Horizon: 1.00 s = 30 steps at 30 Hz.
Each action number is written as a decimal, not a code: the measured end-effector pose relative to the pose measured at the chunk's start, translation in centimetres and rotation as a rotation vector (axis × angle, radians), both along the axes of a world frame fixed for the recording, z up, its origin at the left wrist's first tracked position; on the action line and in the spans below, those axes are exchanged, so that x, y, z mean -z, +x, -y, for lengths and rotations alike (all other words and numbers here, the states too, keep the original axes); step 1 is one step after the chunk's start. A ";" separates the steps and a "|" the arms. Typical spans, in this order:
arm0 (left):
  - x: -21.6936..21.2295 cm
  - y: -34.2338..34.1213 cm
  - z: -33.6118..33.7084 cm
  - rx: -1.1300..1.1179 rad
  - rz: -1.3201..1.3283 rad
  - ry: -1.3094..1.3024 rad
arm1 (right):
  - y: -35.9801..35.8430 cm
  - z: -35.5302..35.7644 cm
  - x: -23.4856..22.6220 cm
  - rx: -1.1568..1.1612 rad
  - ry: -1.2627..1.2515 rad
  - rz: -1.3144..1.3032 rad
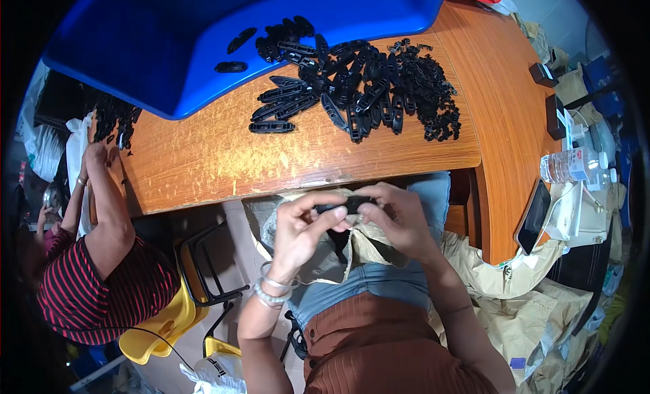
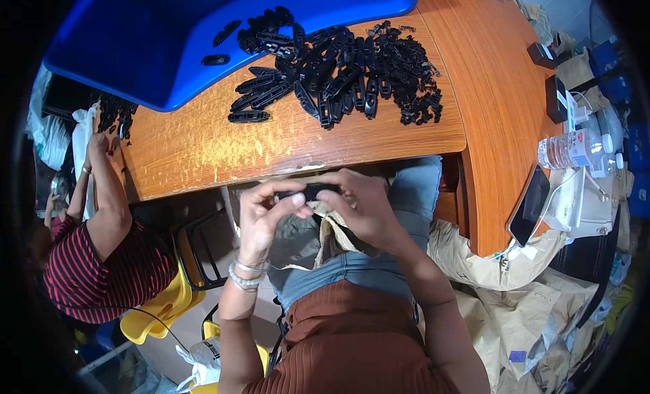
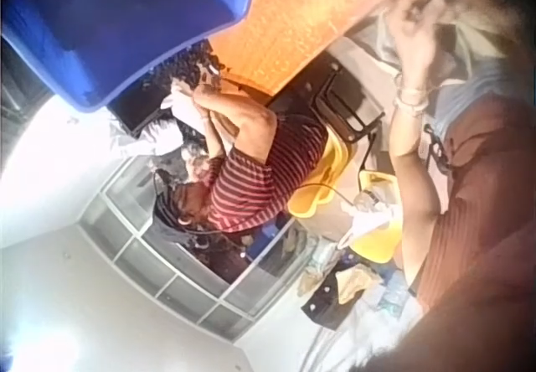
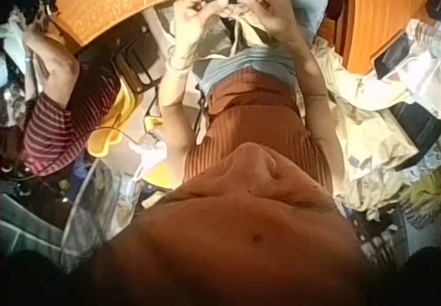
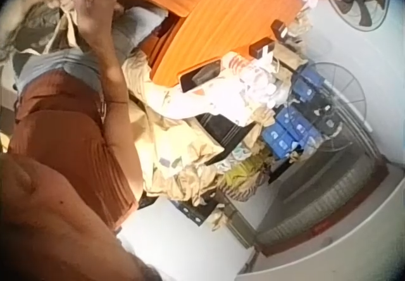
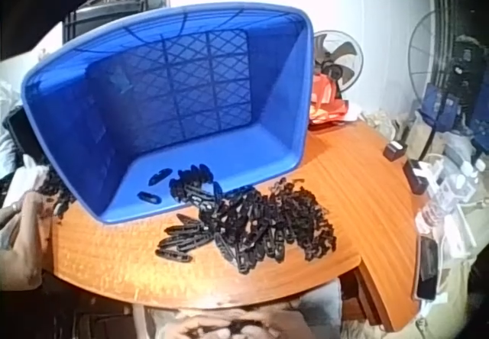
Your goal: Assembling small black plastic components by hand and placing them into a paper bag.
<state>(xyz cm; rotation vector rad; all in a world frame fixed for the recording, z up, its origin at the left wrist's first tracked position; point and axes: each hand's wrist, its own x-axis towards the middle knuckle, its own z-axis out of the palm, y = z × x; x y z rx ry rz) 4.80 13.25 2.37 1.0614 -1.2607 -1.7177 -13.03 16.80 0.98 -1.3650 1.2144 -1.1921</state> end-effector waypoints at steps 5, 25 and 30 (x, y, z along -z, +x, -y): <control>0.6 4.7 0.8 0.586 0.557 -0.550 | -4.8 2.0 1.9 0.358 -0.436 -0.576; 1.1 2.4 8.8 -0.147 0.823 -0.588 | -6.7 5.5 2.7 0.174 -0.469 -0.892; 0.8 1.0 6.1 0.030 -0.105 0.056 | -6.5 6.2 2.6 0.249 -0.583 -0.518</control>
